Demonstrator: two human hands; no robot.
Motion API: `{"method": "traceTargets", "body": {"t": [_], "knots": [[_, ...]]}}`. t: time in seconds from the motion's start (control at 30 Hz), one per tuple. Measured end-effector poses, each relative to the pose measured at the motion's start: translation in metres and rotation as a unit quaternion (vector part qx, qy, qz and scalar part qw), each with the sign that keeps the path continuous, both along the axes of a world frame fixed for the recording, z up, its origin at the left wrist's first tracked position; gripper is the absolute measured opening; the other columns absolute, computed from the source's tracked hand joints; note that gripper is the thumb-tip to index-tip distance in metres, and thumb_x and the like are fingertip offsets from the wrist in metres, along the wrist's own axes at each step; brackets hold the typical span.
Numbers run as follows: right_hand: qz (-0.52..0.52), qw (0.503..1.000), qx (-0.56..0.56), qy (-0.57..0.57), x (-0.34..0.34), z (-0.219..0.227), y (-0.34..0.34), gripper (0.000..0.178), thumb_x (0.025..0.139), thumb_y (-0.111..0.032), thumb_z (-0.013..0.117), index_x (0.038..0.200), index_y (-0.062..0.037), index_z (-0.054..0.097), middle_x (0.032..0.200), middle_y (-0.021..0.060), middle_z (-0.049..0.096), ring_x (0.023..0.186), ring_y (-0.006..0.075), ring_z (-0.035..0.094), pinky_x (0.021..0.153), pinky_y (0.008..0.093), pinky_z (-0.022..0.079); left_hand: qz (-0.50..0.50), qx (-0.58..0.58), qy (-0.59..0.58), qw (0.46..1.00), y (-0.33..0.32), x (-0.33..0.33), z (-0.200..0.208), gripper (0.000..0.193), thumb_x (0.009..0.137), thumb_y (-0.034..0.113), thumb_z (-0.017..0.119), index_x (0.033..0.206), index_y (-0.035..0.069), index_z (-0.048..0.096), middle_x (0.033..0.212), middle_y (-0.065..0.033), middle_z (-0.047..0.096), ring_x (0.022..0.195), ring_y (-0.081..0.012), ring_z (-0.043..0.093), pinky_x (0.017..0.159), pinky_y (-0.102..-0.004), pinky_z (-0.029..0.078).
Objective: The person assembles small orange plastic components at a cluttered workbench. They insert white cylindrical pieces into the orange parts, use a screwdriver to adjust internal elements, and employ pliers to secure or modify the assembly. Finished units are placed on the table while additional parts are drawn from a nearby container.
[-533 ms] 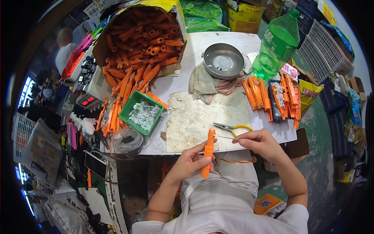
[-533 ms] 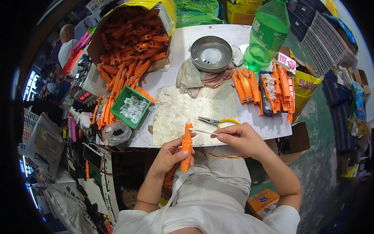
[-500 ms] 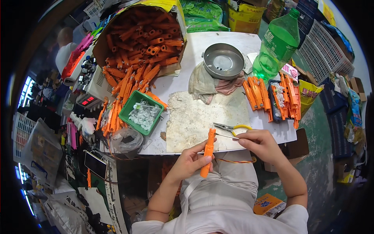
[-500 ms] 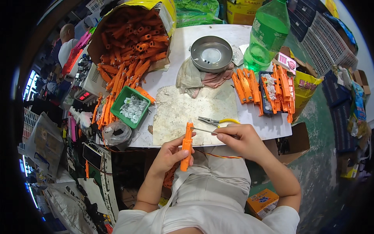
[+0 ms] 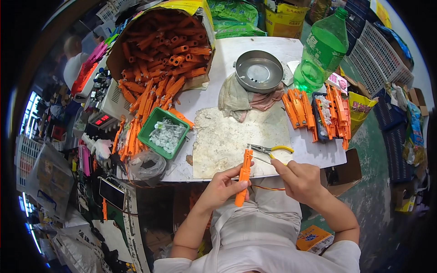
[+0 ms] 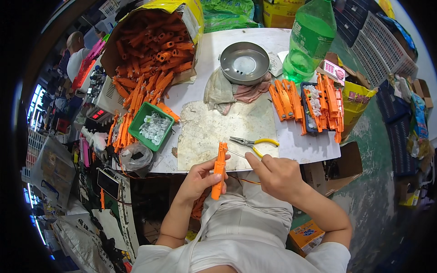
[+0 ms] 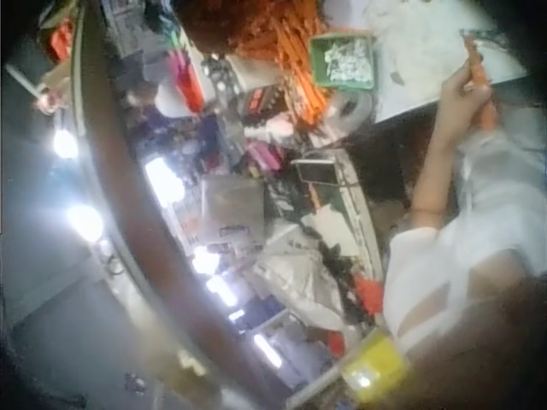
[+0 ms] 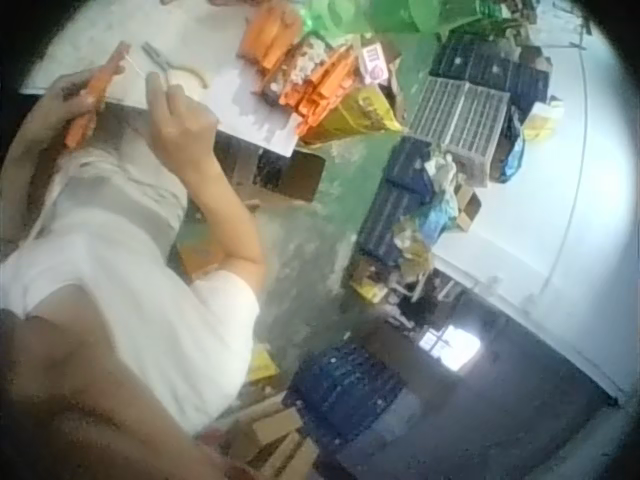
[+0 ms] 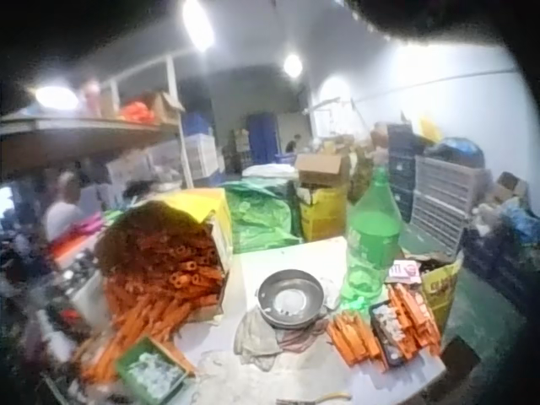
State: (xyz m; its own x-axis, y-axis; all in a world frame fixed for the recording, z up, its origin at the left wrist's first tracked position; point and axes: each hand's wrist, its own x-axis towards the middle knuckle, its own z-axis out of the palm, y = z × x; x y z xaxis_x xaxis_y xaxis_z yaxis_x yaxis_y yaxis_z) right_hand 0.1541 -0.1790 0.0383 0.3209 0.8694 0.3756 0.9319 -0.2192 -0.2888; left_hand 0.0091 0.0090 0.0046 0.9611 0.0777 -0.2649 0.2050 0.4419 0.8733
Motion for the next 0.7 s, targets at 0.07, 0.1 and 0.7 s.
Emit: {"method": "traceTargets", "body": {"t": [0.07, 0.1, 0.7], "knots": [[-0.006, 0.995, 0.023, 0.093, -0.002, 0.003, -0.001, 0.020, 0.083, -0.009, 0.061, 0.101, -0.0027, 0.066, 0.076, 0.0117, 0.063, 0.057, 0.0214, 0.060, 0.049, 0.0270, 0.044, 0.019, 0.005, -0.020, 1.000, -0.001, 0.003, 0.000, 0.059, 0.084, 0.016, 0.064, 0.134, -0.004, 0.039, 0.087, -0.0101, 0.058, 0.066, -0.0189, 0.062, 0.065, -0.0283, 0.051], [-0.009, 0.980, 0.047, 0.195, -0.003, 0.006, -0.001, 0.020, 0.083, -0.010, 0.061, 0.101, -0.0023, 0.066, 0.075, 0.0123, 0.064, 0.058, 0.0222, 0.060, 0.050, 0.0276, 0.045, 0.028, 0.007, -0.030, 0.999, -0.002, 0.005, -0.001, 0.060, 0.084, 0.016, 0.064, 0.134, -0.004, 0.039, 0.088, -0.0101, 0.059, 0.067, -0.0190, 0.062, 0.065, -0.0284, 0.051], [0.008, 0.821, -0.074, 0.566, 0.015, -0.015, -0.011, 0.023, 0.087, -0.016, 0.060, 0.106, -0.0047, 0.066, 0.070, 0.0073, 0.063, 0.060, 0.0068, 0.053, 0.057, 0.0242, 0.045, -0.019, 0.077, -0.025, 0.997, 0.002, 0.006, -0.002, 0.055, 0.088, 0.009, 0.060, 0.136, -0.003, 0.036, 0.121, -0.0105, 0.052, 0.077, -0.0119, 0.061, 0.068, -0.0231, 0.051]]}}
